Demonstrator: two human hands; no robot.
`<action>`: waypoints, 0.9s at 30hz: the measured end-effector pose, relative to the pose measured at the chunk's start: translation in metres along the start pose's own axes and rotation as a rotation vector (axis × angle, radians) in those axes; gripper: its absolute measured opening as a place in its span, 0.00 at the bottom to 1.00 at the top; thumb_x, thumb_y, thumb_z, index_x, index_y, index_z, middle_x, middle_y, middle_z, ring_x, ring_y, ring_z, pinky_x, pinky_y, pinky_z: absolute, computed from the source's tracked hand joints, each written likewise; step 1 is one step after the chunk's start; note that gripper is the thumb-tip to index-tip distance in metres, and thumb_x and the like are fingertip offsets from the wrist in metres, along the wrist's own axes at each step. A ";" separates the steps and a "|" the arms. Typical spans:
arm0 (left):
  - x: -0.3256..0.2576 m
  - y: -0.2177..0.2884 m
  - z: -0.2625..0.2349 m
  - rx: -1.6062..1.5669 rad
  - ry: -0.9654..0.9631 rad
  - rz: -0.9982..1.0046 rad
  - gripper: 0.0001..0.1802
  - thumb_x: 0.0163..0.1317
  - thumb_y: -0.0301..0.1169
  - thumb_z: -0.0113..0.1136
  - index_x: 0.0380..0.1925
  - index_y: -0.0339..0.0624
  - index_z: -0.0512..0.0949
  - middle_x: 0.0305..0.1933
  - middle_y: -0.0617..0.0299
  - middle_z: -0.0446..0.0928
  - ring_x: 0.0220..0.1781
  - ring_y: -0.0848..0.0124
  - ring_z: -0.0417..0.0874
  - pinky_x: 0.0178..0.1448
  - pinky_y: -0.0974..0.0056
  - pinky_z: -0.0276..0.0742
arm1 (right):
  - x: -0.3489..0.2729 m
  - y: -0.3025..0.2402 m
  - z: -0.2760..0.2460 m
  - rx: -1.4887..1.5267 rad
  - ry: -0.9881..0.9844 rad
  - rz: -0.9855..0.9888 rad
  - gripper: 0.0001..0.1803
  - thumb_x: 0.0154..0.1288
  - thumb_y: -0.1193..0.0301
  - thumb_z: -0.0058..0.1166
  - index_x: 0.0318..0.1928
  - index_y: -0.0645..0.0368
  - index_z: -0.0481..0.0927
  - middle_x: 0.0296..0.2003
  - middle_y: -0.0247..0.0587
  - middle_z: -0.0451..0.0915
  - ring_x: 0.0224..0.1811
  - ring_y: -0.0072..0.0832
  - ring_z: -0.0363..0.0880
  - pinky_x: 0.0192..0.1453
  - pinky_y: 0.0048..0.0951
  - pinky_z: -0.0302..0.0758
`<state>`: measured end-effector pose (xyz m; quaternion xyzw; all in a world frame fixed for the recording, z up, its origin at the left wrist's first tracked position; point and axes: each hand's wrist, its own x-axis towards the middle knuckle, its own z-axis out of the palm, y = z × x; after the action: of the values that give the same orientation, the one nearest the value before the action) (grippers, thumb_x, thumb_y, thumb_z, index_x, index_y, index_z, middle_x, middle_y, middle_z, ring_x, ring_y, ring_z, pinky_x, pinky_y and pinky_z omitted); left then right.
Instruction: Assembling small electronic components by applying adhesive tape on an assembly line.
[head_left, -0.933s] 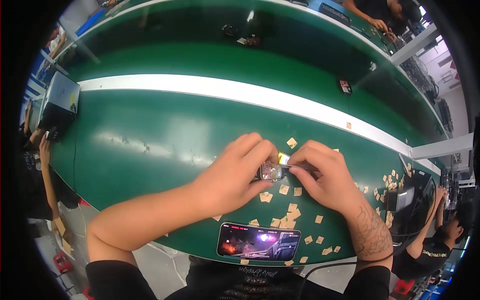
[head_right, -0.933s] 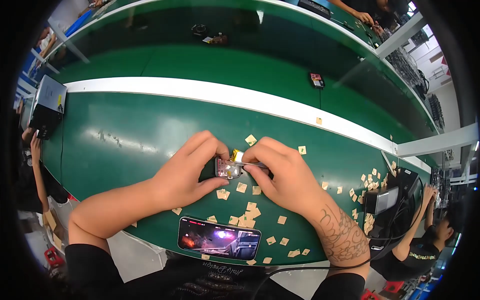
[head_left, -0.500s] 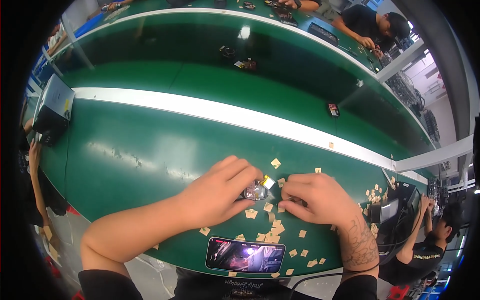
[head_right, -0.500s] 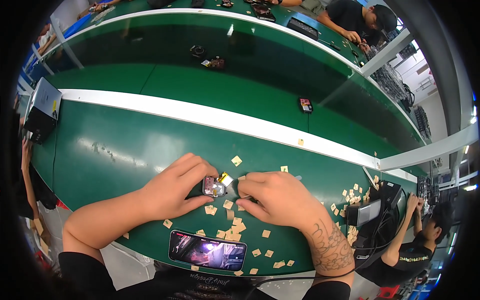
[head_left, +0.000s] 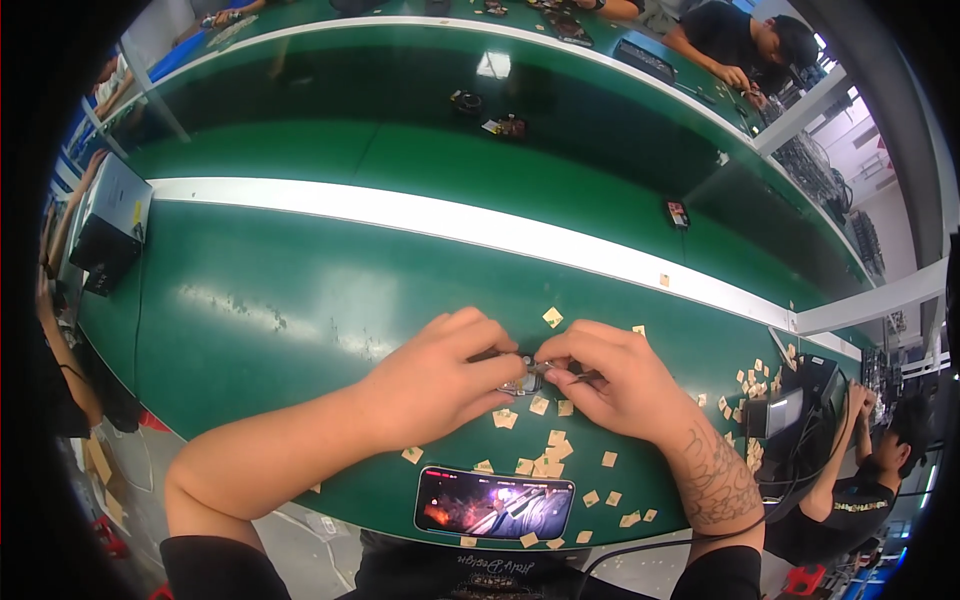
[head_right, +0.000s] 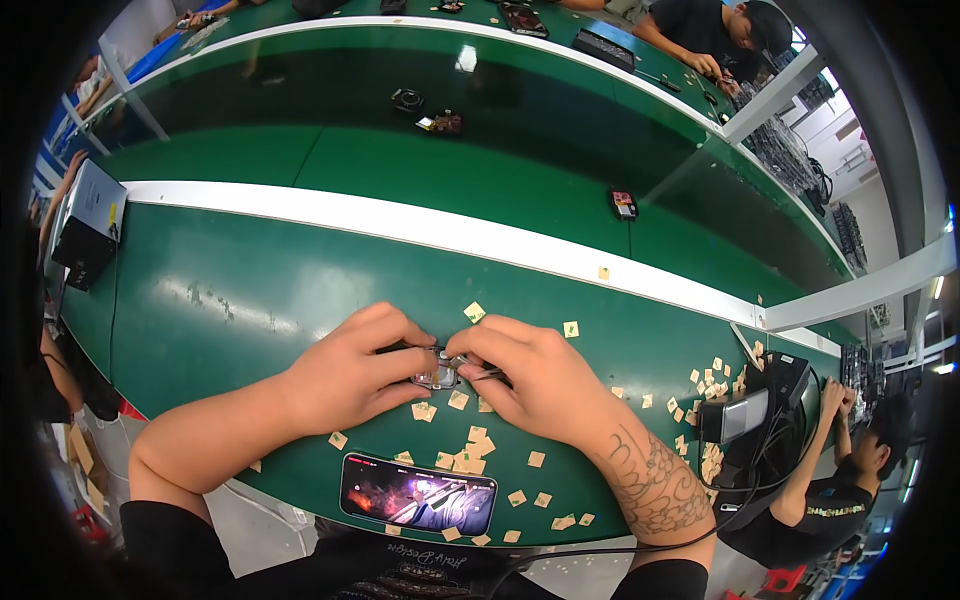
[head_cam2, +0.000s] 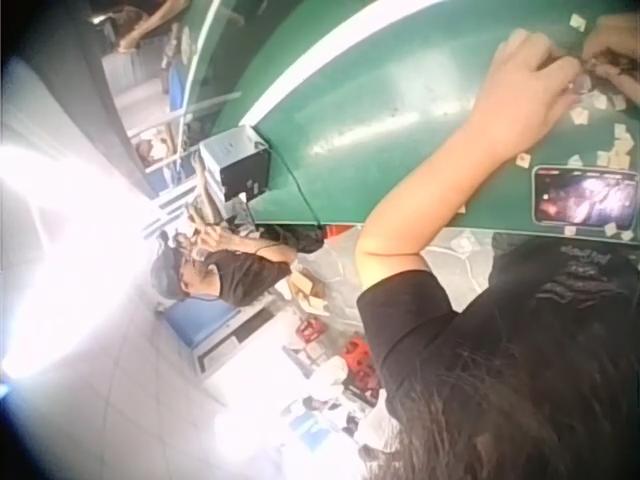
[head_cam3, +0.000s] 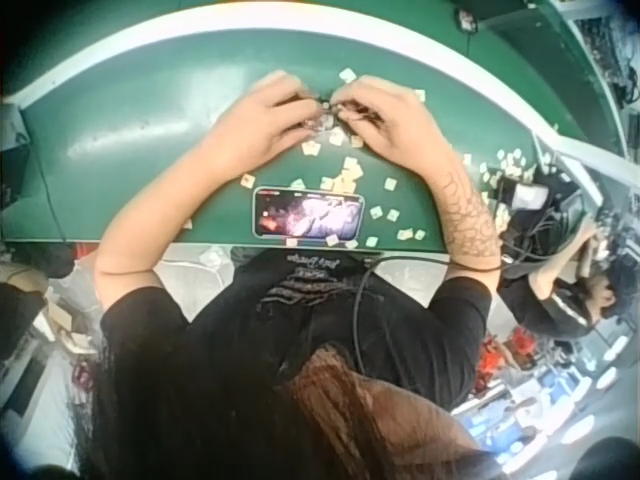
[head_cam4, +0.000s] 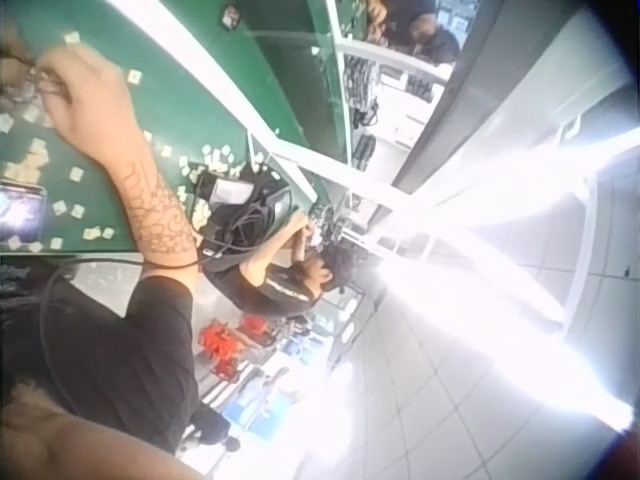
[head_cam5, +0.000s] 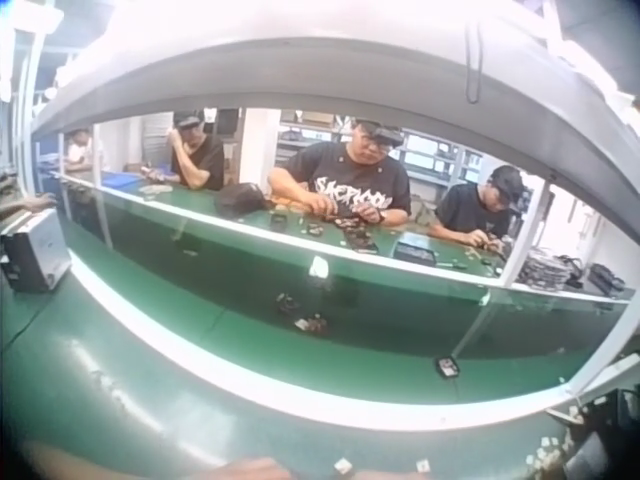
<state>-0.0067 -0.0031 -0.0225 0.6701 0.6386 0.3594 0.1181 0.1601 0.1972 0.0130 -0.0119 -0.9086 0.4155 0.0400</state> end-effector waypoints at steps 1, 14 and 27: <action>-0.001 0.000 0.001 0.044 0.004 0.026 0.17 0.58 0.31 0.79 0.47 0.47 0.86 0.53 0.61 0.81 0.54 0.56 0.82 0.59 0.55 0.81 | 0.000 0.000 -0.001 0.000 0.002 -0.001 0.12 0.66 0.81 0.66 0.49 0.58 0.85 0.40 0.39 0.84 0.39 0.35 0.89 0.41 0.32 0.86; -0.001 0.005 0.003 0.139 -0.031 0.054 0.14 0.63 0.32 0.69 0.48 0.45 0.84 0.49 0.62 0.78 0.57 0.60 0.79 0.58 0.55 0.80 | -0.004 -0.012 -0.008 -0.038 -0.020 0.060 0.14 0.68 0.82 0.65 0.54 0.62 0.87 0.39 0.45 0.87 0.37 0.35 0.89 0.42 0.31 0.86; 0.000 0.004 0.004 0.208 -0.001 0.094 0.19 0.56 0.32 0.78 0.47 0.44 0.85 0.51 0.60 0.82 0.53 0.59 0.82 0.55 0.55 0.83 | -0.010 -0.012 0.020 -0.149 0.117 0.007 0.15 0.70 0.76 0.65 0.56 0.57 0.83 0.40 0.43 0.86 0.37 0.50 0.88 0.37 0.45 0.85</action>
<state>-0.0014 -0.0025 -0.0227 0.7080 0.6403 0.2962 0.0312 0.1680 0.1736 0.0081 -0.0419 -0.9331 0.3454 0.0904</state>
